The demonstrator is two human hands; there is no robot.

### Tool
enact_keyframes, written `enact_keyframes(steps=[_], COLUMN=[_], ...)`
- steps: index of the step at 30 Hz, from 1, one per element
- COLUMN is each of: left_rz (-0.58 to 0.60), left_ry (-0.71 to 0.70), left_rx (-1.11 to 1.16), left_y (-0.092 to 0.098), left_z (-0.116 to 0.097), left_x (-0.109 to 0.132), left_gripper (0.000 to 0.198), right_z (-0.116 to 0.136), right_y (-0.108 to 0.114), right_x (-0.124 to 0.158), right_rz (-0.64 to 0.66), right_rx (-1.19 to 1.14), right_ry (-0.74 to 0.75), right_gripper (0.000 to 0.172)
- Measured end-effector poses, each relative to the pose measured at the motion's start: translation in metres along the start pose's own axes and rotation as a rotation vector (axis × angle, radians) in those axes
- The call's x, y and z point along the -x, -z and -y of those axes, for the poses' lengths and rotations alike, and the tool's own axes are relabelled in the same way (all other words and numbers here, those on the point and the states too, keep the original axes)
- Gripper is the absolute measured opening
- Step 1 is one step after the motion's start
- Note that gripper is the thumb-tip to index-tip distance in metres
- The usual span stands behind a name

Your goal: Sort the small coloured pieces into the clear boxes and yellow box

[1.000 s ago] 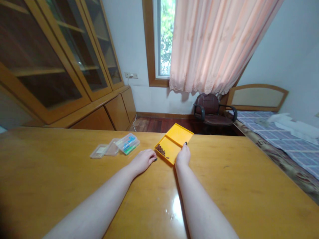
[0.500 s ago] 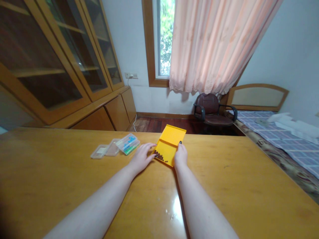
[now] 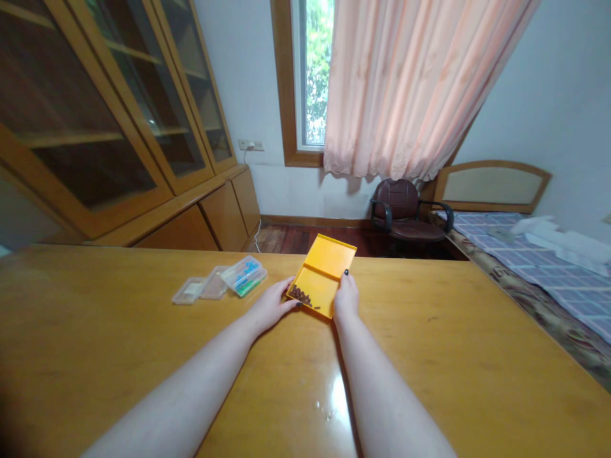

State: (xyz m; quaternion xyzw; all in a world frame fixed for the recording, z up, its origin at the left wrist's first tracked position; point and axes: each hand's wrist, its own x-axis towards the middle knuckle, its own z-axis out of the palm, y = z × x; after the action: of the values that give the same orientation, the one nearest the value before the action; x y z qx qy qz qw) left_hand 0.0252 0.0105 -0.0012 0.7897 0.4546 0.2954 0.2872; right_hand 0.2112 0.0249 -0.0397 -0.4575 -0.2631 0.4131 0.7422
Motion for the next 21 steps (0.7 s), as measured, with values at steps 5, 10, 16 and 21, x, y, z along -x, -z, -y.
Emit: enact_keyframes(steps=[5, 10, 16, 21], left_rz=[0.007, -0.002, -0.028, -0.025], left_ry=[0.03, 0.023, 0.025, 0.01], left_rx=[0.097, 0.087, 0.069, 0.064], left_y=[0.001, 0.003, 0.003, 0.004], left_z=[-0.003, -0.003, -0.001, 0.0], left_x=[0.0, 0.0, -0.001, -0.001], left_gripper=[0.052, 0.051, 0.05, 0.049], right_z=[0.006, 0.016, 0.023, 0.026], right_y=[-0.004, -0.007, -0.013, -0.013], right_x=[0.004, 0.008, 0.013, 0.015], right_rz=[0.004, 0.004, 0.051, 0.038], right_rx=[-0.031, -0.083, -0.127, -0.112], right_ry=[-0.048, -0.13, -0.191, -0.129], right_gripper=[0.037, 0.037, 0.038, 0.033])
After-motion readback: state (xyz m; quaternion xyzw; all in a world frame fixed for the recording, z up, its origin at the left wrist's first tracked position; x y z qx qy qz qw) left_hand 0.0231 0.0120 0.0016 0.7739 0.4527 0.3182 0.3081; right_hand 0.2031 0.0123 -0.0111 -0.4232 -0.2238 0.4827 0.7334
